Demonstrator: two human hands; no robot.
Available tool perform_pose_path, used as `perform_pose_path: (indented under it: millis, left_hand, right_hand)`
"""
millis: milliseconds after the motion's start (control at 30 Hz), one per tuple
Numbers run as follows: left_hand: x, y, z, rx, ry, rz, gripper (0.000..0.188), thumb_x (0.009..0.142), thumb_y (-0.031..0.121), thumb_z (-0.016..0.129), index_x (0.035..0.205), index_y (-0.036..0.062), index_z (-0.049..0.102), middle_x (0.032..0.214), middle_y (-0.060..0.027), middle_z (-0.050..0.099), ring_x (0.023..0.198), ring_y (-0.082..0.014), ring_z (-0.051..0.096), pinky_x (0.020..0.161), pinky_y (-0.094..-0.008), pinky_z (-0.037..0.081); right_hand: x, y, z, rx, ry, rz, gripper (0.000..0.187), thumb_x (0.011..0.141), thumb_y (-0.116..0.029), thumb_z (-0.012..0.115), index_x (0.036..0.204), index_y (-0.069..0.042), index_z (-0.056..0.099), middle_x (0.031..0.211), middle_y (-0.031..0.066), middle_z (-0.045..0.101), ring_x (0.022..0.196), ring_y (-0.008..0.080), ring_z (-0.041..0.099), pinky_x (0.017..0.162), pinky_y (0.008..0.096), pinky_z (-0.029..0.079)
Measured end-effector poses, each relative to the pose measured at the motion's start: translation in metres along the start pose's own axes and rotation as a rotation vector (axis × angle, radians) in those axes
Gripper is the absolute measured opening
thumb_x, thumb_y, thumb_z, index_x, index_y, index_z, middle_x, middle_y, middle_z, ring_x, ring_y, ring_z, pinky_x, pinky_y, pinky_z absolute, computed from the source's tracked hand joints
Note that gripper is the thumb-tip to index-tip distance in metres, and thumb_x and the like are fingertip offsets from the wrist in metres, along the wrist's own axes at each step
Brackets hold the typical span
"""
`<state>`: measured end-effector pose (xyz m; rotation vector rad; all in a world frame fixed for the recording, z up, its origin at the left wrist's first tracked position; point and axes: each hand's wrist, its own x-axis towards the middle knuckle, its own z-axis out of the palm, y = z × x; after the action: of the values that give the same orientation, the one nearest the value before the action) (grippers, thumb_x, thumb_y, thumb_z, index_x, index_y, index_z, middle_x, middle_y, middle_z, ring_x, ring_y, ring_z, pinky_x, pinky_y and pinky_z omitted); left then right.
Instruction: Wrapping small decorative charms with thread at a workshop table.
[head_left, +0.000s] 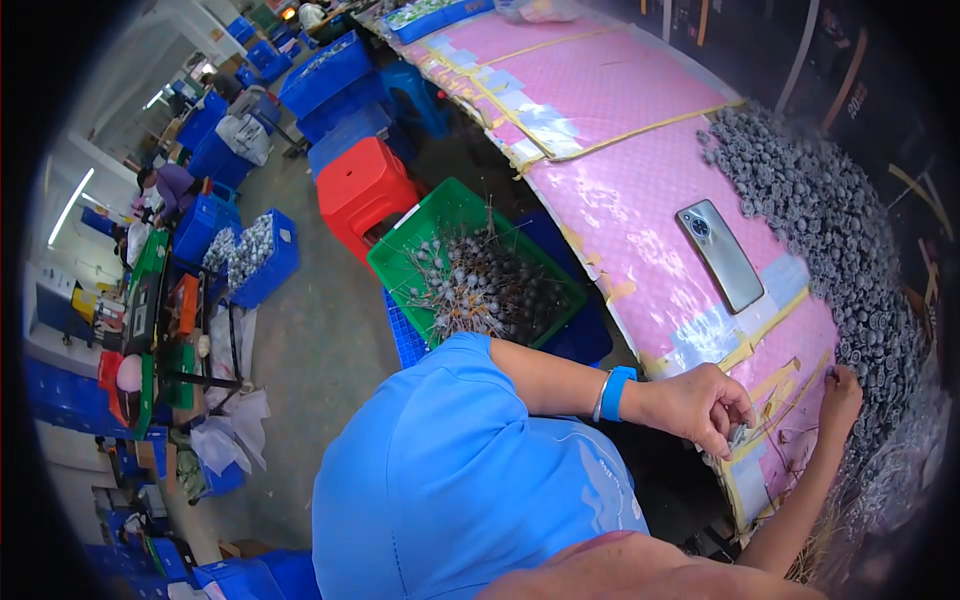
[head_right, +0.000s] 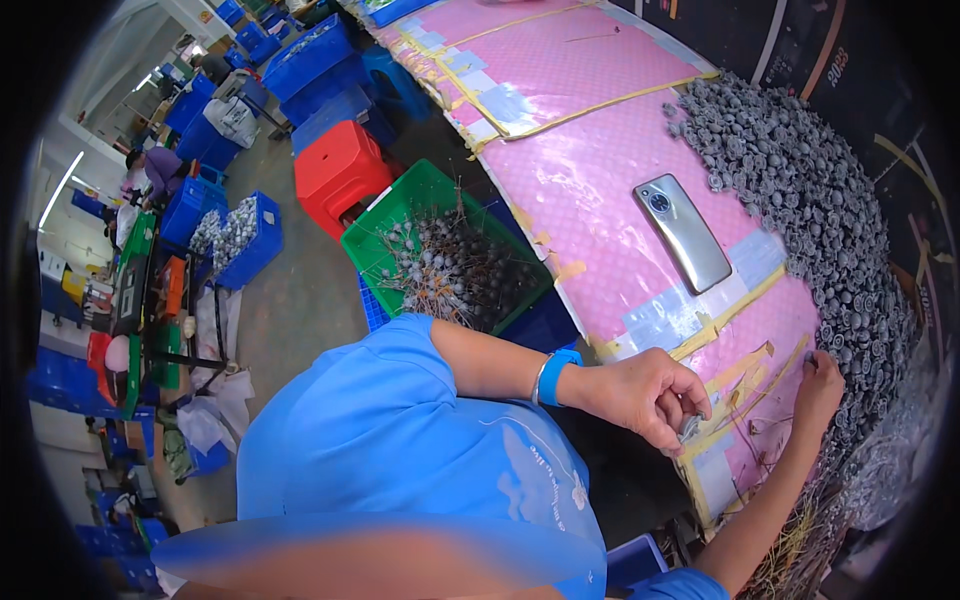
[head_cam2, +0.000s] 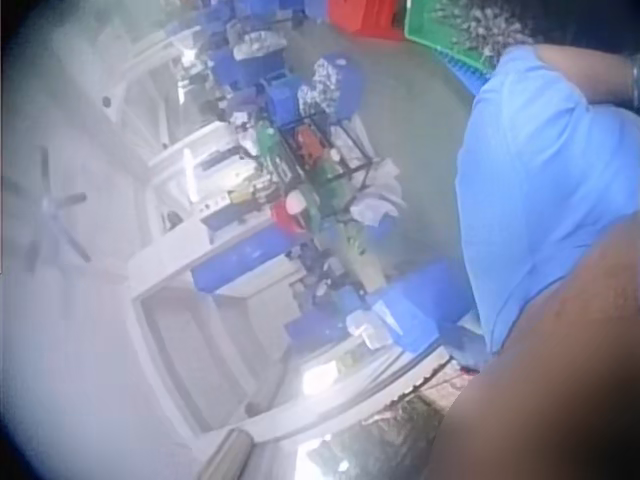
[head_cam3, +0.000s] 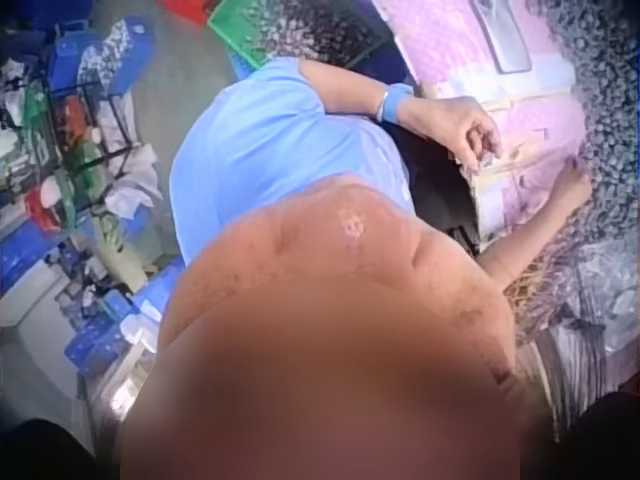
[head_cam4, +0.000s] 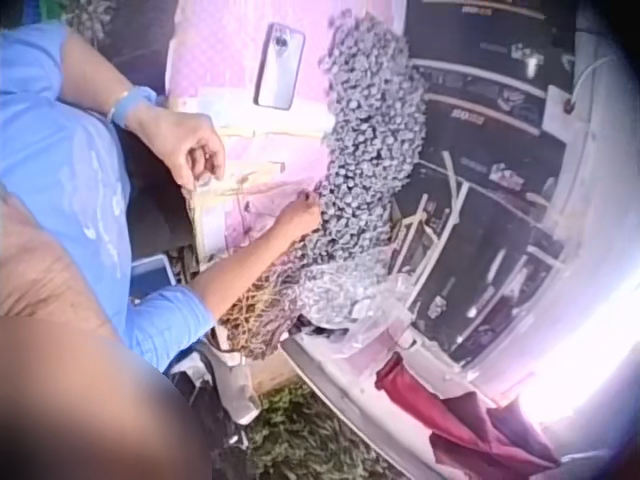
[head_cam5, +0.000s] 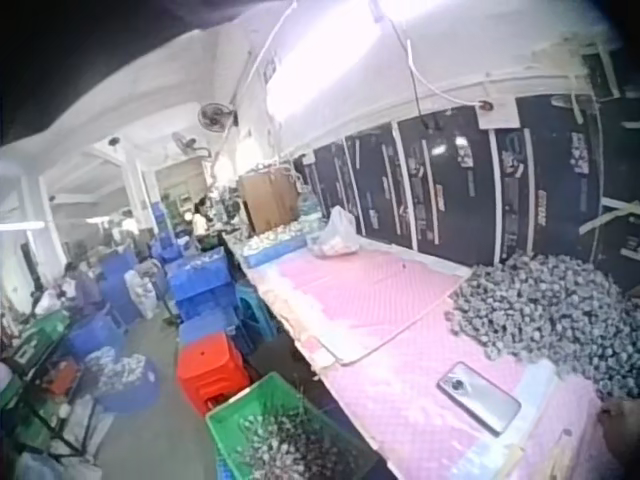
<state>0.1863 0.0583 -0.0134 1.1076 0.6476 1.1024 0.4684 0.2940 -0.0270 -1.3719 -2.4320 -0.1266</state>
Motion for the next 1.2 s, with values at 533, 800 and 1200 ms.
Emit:
perform_pose_path:
  millis: [533, 800, 1200]
  left_hand:
    - [-0.031, 0.028, 0.003, 0.259, 0.197, 0.163, 0.04, 0.073, -0.005, 0.075, 0.112, -0.0041, 0.064, 0.092, -0.0088, 0.072, 0.083, -0.0135, 0.07, 0.075, -0.0264, 0.058]
    - [-0.033, 0.018, 0.015, 0.505, 0.084, 0.179, 0.043, 0.074, -0.008, 0.075, 0.115, -0.0053, 0.063, 0.093, -0.0093, 0.072, 0.083, -0.0132, 0.07, 0.076, -0.0245, 0.057]
    - [-0.028, 0.012, 0.021, 0.944, 0.117, 0.544, 0.032, 0.067, -0.001, 0.075, 0.097, 0.0012, 0.066, 0.08, -0.0074, 0.069, 0.067, -0.0158, 0.071, 0.059, -0.0252, 0.057]
  right_hand:
    - [-0.152, -0.245, -0.092, 1.131, 0.123, 0.411, 0.026, 0.09, 0.0, 0.066, 0.115, 0.003, 0.065, 0.099, 0.0055, 0.068, 0.09, 0.0111, 0.065, 0.081, 0.0238, 0.052]
    - [-0.171, -0.244, -0.093, 1.114, 0.216, 0.301, 0.022, 0.087, 0.0, 0.07, 0.109, 0.002, 0.069, 0.097, 0.0049, 0.068, 0.084, 0.0102, 0.065, 0.078, 0.0233, 0.052]
    - [-0.168, -0.246, -0.087, 1.222, 0.099, 0.518, 0.015, 0.084, 0.003, 0.071, 0.099, 0.003, 0.071, 0.088, 0.0049, 0.069, 0.075, 0.0095, 0.066, 0.06, 0.0211, 0.056]
